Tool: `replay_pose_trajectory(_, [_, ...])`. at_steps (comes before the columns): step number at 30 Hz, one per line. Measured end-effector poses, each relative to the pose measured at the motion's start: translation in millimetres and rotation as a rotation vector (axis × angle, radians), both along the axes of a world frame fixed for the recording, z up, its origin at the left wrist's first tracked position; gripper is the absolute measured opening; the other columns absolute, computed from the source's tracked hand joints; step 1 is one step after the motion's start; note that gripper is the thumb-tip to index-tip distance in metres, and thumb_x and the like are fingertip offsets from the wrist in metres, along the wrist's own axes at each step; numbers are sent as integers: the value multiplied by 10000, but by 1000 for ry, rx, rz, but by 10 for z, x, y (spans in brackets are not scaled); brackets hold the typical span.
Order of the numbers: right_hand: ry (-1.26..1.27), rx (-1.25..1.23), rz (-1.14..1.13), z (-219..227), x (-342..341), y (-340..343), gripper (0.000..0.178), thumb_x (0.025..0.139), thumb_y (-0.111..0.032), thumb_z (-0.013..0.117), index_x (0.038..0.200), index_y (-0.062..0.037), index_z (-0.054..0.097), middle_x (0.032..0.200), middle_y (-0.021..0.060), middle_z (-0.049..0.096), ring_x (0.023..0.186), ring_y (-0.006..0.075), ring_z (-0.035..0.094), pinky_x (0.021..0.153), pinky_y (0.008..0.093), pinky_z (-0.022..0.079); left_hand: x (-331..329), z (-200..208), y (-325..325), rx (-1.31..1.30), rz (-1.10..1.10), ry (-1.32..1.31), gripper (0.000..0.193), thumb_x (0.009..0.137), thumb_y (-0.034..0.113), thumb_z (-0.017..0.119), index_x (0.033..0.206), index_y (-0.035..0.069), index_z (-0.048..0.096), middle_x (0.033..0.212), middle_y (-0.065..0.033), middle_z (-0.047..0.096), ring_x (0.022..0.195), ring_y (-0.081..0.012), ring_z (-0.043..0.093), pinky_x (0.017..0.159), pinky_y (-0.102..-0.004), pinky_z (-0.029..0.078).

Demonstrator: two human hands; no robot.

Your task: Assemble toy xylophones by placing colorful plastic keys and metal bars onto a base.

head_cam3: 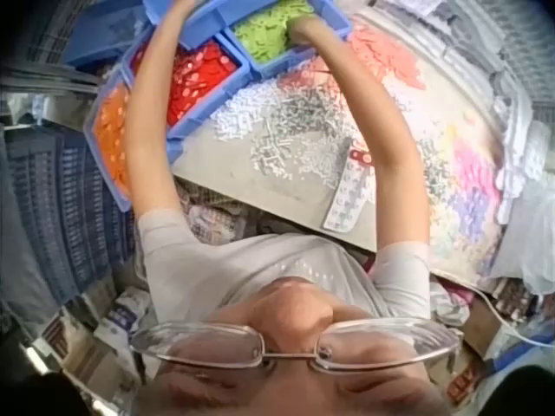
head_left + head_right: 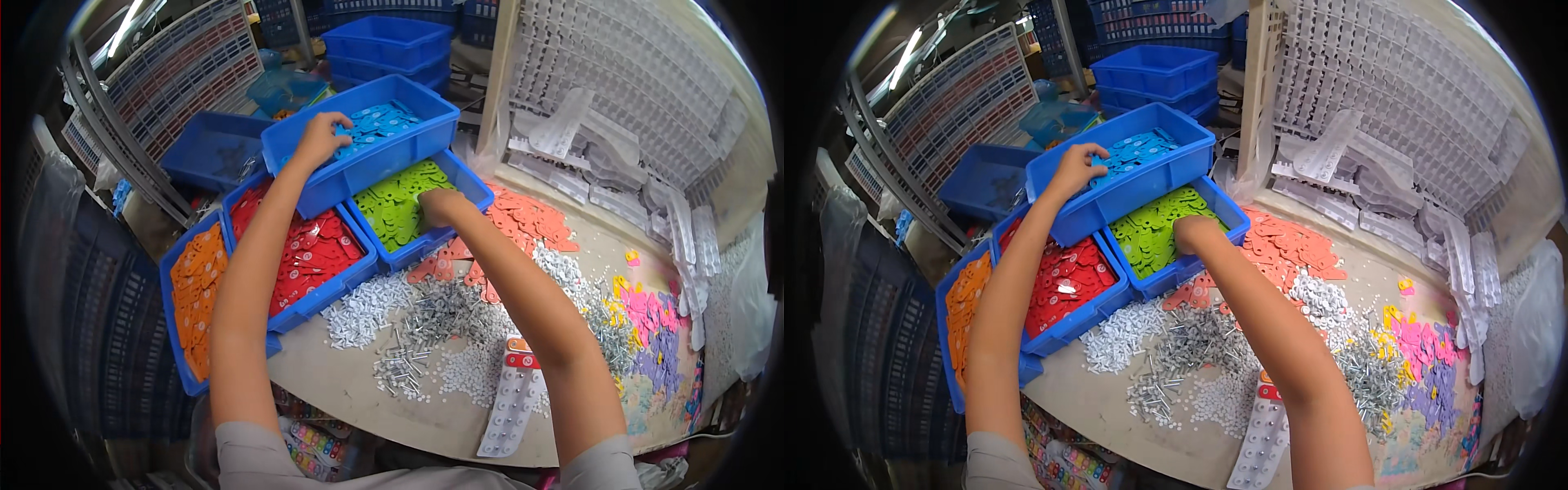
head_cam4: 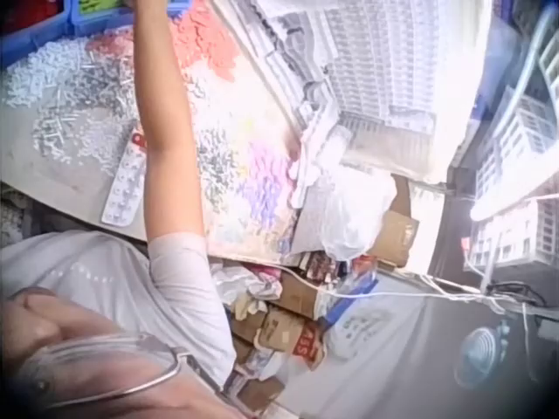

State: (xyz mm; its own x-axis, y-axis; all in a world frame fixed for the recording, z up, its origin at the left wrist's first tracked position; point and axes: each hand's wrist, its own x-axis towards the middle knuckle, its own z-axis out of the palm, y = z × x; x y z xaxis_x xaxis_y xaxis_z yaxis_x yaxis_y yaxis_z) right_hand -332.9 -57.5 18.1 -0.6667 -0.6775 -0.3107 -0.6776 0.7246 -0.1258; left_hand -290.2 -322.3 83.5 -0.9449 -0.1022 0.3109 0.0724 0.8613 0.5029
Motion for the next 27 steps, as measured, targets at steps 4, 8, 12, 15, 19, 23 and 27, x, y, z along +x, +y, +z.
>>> replay_pose_trajectory(4, [-126,-17,107,-93,-2,-77,339,729,-207,760,1022,-38,757,1033,194,724,961,341,700,828,436,556,54,0,-1,273,156,139,208,873,121,702,1058,26,701,832,-128,730,650,-171,676,529,-299,521])
replay_pose_trajectory(8, [-83,-2,149,-198,-22,-131,388,726,-276,793,1063,-87,756,1010,188,727,921,347,702,799,422,559,7,-15,-41,324,160,88,228,960,192,616,1032,-10,693,807,-129,734,645,-176,686,538,-320,522])
replay_pose_trajectory(12, [65,-119,7,-331,9,-157,387,773,-239,748,1134,-100,719,1109,204,692,1039,360,670,876,437,541,-6,-17,-20,58,120,200,279,951,238,608,960,-24,702,770,-165,712,612,-245,671,624,-352,520])
replay_pose_trajectory(15, [57,-47,39,-232,71,-156,376,817,-195,688,1178,-91,681,1197,215,647,1163,375,612,955,474,503,41,1,-46,12,180,420,303,942,257,622,961,-34,704,752,-191,682,630,-294,659,670,-385,506])
replay_pose_trajectory(19, [109,-108,-75,-281,78,-200,336,844,-154,625,1166,-91,698,1207,204,654,1183,366,601,971,494,487,252,189,79,206,275,686,316,988,263,593,1013,-24,722,775,-142,700,693,-210,673,600,-322,484])
replay_pose_trajectory(23, [16,-68,53,-359,-11,-182,252,806,-165,670,1031,-92,758,1030,182,724,1023,343,681,880,435,536,916,398,838,735,100,519,346,1040,280,538,1143,-20,678,969,-112,733,833,-162,699,633,-250,514])
replay_pose_trajectory(27, [-62,-203,169,-406,-92,-133,228,742,-195,742,935,-76,771,927,166,739,931,338,702,819,412,550,1677,177,1479,889,-51,415,385,1057,305,494,1137,-37,653,1048,-163,722,890,-204,706,653,-276,538])
